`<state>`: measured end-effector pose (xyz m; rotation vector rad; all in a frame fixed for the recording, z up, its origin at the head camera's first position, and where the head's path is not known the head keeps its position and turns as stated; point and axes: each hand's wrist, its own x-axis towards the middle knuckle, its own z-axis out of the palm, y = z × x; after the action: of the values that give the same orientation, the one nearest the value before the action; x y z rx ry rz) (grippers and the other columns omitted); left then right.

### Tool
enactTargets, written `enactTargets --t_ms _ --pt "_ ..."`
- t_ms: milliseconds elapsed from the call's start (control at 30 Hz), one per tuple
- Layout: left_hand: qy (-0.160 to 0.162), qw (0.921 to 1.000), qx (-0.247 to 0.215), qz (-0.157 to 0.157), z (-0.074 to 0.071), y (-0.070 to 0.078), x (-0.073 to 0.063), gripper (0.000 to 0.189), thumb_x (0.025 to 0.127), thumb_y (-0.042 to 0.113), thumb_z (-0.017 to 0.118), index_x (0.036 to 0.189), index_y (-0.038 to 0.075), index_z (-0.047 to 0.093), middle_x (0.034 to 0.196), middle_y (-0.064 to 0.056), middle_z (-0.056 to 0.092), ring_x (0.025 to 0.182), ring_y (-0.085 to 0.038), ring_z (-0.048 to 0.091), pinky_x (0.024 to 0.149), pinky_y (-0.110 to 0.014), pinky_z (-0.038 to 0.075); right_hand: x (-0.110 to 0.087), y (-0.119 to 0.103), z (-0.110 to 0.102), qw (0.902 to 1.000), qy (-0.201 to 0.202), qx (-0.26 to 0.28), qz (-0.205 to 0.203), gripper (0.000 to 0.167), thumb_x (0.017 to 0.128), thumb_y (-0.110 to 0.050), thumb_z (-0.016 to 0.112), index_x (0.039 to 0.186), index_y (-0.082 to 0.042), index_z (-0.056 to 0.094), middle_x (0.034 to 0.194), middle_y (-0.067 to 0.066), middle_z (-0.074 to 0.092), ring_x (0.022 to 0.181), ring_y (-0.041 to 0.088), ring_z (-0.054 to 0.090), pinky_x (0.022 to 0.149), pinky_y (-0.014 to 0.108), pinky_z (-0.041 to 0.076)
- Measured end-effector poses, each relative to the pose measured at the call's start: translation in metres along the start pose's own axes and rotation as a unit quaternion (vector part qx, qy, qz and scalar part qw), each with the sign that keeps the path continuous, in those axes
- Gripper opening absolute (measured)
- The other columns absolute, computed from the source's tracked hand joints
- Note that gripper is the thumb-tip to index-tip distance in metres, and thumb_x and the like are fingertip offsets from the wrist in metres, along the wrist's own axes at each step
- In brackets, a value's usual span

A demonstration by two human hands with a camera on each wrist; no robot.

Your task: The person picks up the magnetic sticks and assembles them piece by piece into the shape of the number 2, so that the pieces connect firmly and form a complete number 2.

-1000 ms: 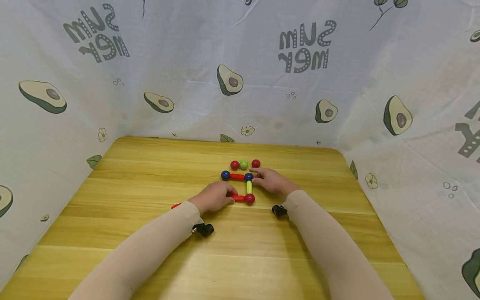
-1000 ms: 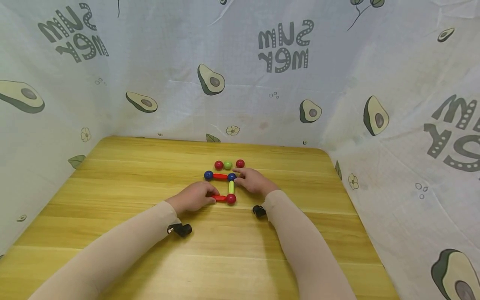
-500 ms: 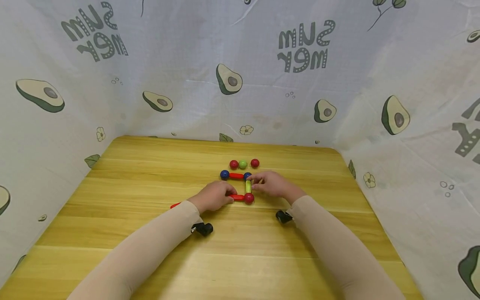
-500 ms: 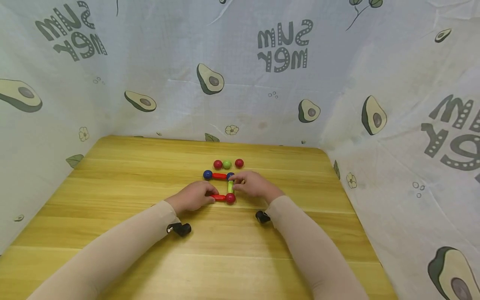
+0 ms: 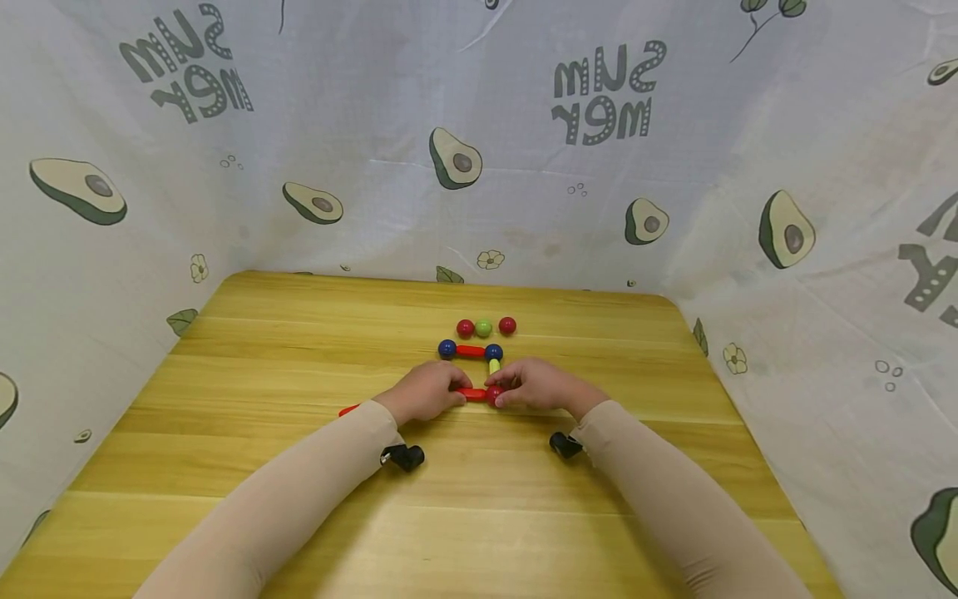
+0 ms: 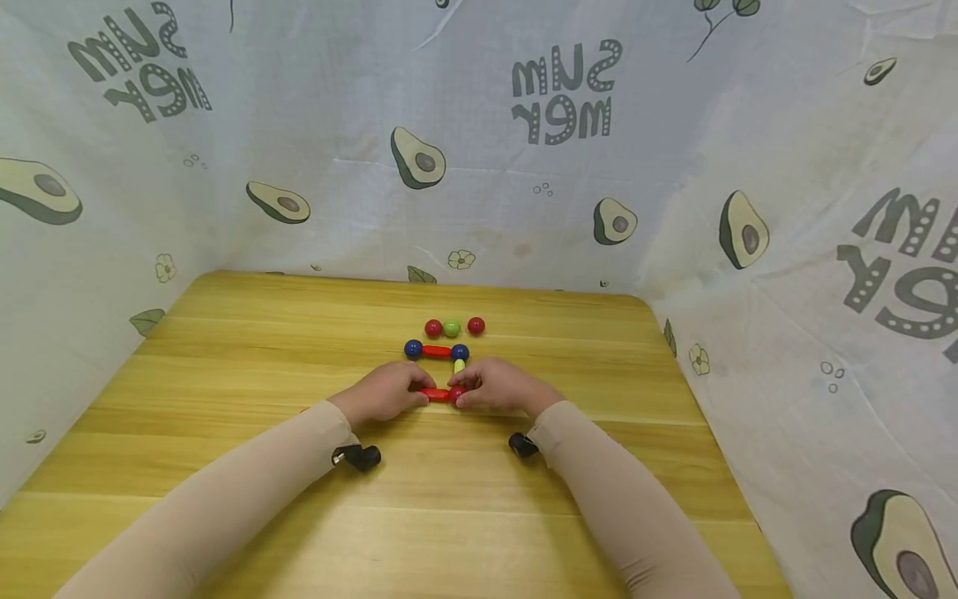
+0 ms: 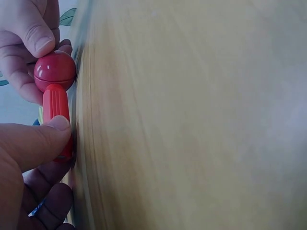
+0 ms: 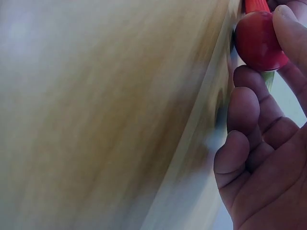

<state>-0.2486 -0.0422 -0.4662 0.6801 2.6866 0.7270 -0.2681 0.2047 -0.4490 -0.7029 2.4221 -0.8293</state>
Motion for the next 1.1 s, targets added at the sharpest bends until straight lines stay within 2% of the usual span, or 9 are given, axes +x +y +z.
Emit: enactTargets --t_ms 167,433,800,967,1100 --pt "0.0 1.0 0.003 0.002 0.0 0.0 0.0 0.027 0.1 0.026 0.074 0.125 0.016 0.076 0.123 0.001 0.075 0.117 -0.02 0.066 0.11 -0.043 0.05 0.001 0.003 0.001 1.0 0.001 0.003 -0.001 0.035 0.096 -0.023 0.079 0.129 -0.012 0.076 0.113 0.0 0.076 0.095 0.013 0.061 0.092 0.032 0.053" --pt "-0.001 1.0 0.001 -0.002 -0.001 0.001 0.0 0.028 0.1 0.026 0.074 0.126 0.016 0.075 0.124 0.001 0.075 0.118 -0.021 0.065 0.112 -0.042 0.049 0.002 0.004 0.001 1.0 0.002 0.01 0.0 0.032 0.096 -0.022 0.079 0.126 -0.011 0.076 0.109 -0.001 0.076 0.092 0.013 0.06 0.087 0.03 0.052" --pt "-0.001 1.0 0.001 0.002 -0.001 0.0 0.001 0.029 0.1 0.027 0.074 0.126 0.016 0.075 0.122 0.001 0.074 0.115 -0.02 0.065 0.11 -0.042 0.05 0.0 0.007 0.0 0.9999 0.007 0.012 -0.001 0.03 0.096 -0.022 0.079 0.125 -0.012 0.077 0.11 -0.001 0.076 0.095 0.015 0.06 0.091 0.033 0.052" --pt "0.007 0.9996 -0.026 0.003 -0.005 -0.003 0.002 0.031 0.1 0.031 0.075 0.127 0.017 0.074 0.115 0.002 0.073 0.105 -0.016 0.064 0.103 -0.039 0.053 -0.003 0.011 -0.001 0.9999 0.01 0.013 0.0 0.031 0.096 -0.023 0.078 0.126 -0.012 0.077 0.116 -0.001 0.076 0.101 0.015 0.061 0.099 0.039 0.053" --pt "0.031 0.9976 -0.061 -0.005 -0.017 -0.002 0.004 0.031 0.102 0.034 0.072 0.127 0.016 0.073 0.111 0.002 0.07 0.1 -0.016 0.062 0.097 -0.038 0.054 -0.005 0.012 -0.002 0.9998 0.011 0.016 0.004 0.033 0.096 -0.023 0.078 0.128 -0.013 0.076 0.12 0.0 0.075 0.105 0.017 0.061 0.104 0.043 0.052"
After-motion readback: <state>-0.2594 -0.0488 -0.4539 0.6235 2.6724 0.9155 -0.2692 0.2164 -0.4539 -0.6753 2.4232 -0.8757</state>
